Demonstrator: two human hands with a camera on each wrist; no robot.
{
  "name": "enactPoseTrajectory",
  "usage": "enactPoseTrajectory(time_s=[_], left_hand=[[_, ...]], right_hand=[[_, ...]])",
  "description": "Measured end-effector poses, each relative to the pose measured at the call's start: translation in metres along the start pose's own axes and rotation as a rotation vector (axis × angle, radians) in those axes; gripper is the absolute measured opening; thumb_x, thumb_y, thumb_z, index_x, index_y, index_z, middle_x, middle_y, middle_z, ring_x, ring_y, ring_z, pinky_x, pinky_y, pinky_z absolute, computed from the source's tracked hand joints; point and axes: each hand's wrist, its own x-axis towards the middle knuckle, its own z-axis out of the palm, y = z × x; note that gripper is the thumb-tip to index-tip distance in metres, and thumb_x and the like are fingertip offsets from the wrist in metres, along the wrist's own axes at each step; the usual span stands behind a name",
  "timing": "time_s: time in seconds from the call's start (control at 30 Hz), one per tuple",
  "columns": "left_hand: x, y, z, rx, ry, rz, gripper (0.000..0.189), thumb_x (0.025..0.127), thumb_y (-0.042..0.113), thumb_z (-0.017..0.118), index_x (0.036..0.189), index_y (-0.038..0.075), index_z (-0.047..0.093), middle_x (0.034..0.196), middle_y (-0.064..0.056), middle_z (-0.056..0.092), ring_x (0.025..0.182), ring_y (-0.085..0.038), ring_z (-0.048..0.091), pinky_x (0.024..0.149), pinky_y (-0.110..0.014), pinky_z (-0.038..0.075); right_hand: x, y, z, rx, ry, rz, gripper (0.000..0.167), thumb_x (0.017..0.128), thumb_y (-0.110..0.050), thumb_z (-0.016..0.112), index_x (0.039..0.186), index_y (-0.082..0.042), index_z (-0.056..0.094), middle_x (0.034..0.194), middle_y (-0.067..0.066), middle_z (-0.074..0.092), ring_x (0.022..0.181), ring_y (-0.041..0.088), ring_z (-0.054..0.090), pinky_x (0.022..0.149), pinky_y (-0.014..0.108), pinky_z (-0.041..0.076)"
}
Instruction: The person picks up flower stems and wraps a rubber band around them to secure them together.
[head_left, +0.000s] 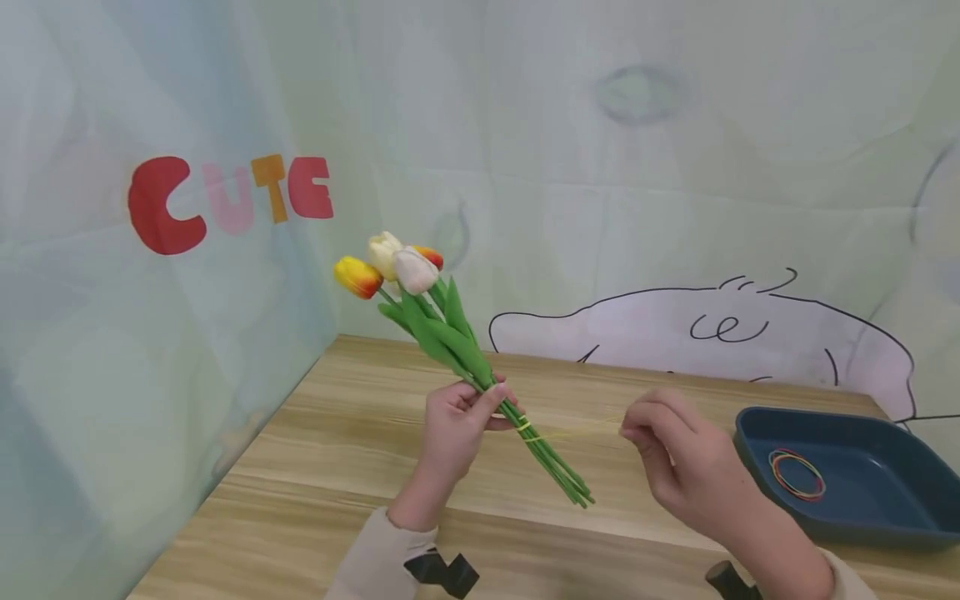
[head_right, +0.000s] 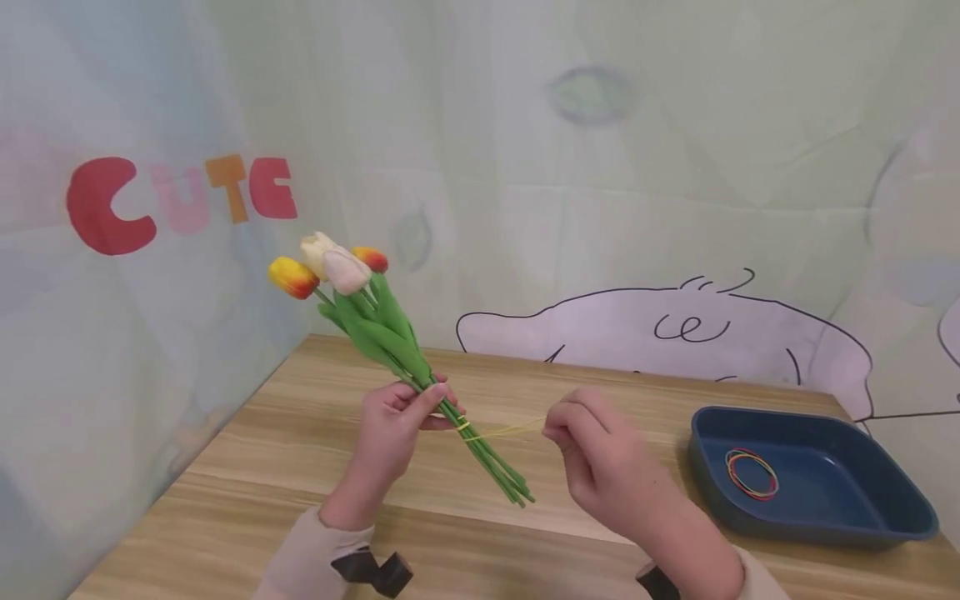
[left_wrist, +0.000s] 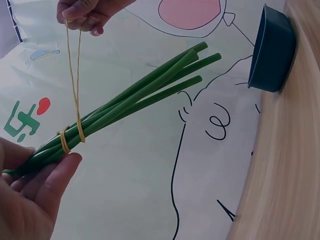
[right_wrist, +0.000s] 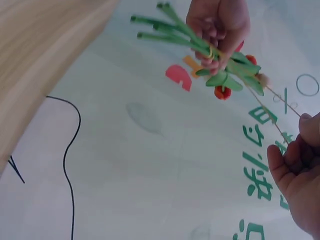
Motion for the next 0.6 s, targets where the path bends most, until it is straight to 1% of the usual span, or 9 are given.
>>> enactPoseTrajectory(time_s=[0.17,0.27,0.33,0.4,0.5,0.57,0.6], left_hand=[[-0.003,0.004,0.002,-0.016,-0.051,-0.03,0.015,0.092,-0.007,0.057,0.093,-0.021,0.06,0.085,-0.038,0.06,0.069,-0.014,0.069,0.062,-0.039,0.063],[-0.004,0.006,0.001,-0.029,-0.081,-0.04,0.017,0.092,-0.004,0.058,0.097,-0.021,0.059,0.083,-0.038,0.061,0.068,-0.012,0.07,0.062,-0.04,0.063],[-0.005,0.006,0.001,-0.044,-0.104,-0.04,0.02,0.093,-0.003,0.058,0.097,-0.022,0.058,0.082,-0.037,0.062,0.068,-0.013,0.07,0.062,-0.04,0.063],[-0.005,0.008,0.0,-0.07,-0.119,-0.043,0.022,0.093,-0.002,0.058,0.097,-0.023,0.057,0.08,-0.031,0.064,0.068,-0.013,0.07,0.063,-0.04,0.063],[-0.006,0.01,0.0,-0.135,-0.144,-0.056,0.025,0.094,-0.001,0.056,0.098,-0.026,0.054,0.076,-0.016,0.068,0.067,-0.013,0.07,0.062,-0.037,0.063],[-0.007,0.011,0.0,-0.187,-0.162,-0.067,0.025,0.094,-0.001,0.055,0.1,-0.026,0.054,0.074,-0.006,0.069,0.067,-0.013,0.07,0.061,-0.034,0.063],[-0.007,0.012,0.0,-0.214,-0.175,-0.072,0.023,0.095,-0.002,0.054,0.1,-0.024,0.054,0.074,-0.004,0.069,0.067,-0.013,0.07,0.06,-0.032,0.063]], right_hand=[[0.0,0.013,-0.003,-0.026,0.036,-0.026,0.034,0.104,-0.023,0.043,0.082,-0.002,0.059,0.08,0.0,0.054,0.064,0.005,0.045,0.05,0.012,0.039],[-0.001,0.021,-0.002,-0.035,0.058,-0.04,0.035,0.104,-0.022,0.043,0.081,-0.002,0.059,0.078,0.002,0.054,0.063,0.006,0.043,0.048,0.014,0.037],[-0.002,0.026,-0.001,-0.03,0.068,-0.038,0.035,0.104,-0.022,0.044,0.08,-0.001,0.059,0.077,0.002,0.054,0.063,0.007,0.043,0.049,0.016,0.038],[-0.004,0.031,0.001,-0.022,0.07,-0.026,0.035,0.104,-0.023,0.044,0.08,-0.001,0.059,0.077,0.002,0.054,0.064,0.007,0.044,0.05,0.016,0.038],[-0.007,0.036,0.004,-0.002,0.063,0.001,0.035,0.103,-0.025,0.046,0.08,-0.002,0.06,0.078,0.001,0.055,0.067,0.006,0.046,0.052,0.018,0.04],[-0.01,0.039,0.006,0.012,0.046,0.024,0.035,0.103,-0.027,0.047,0.08,-0.003,0.06,0.079,-0.001,0.055,0.068,0.005,0.046,0.053,0.018,0.04],[-0.011,0.039,0.008,0.021,0.037,0.034,0.034,0.102,-0.027,0.047,0.081,-0.004,0.06,0.079,-0.001,0.055,0.068,0.005,0.046,0.053,0.018,0.04]])
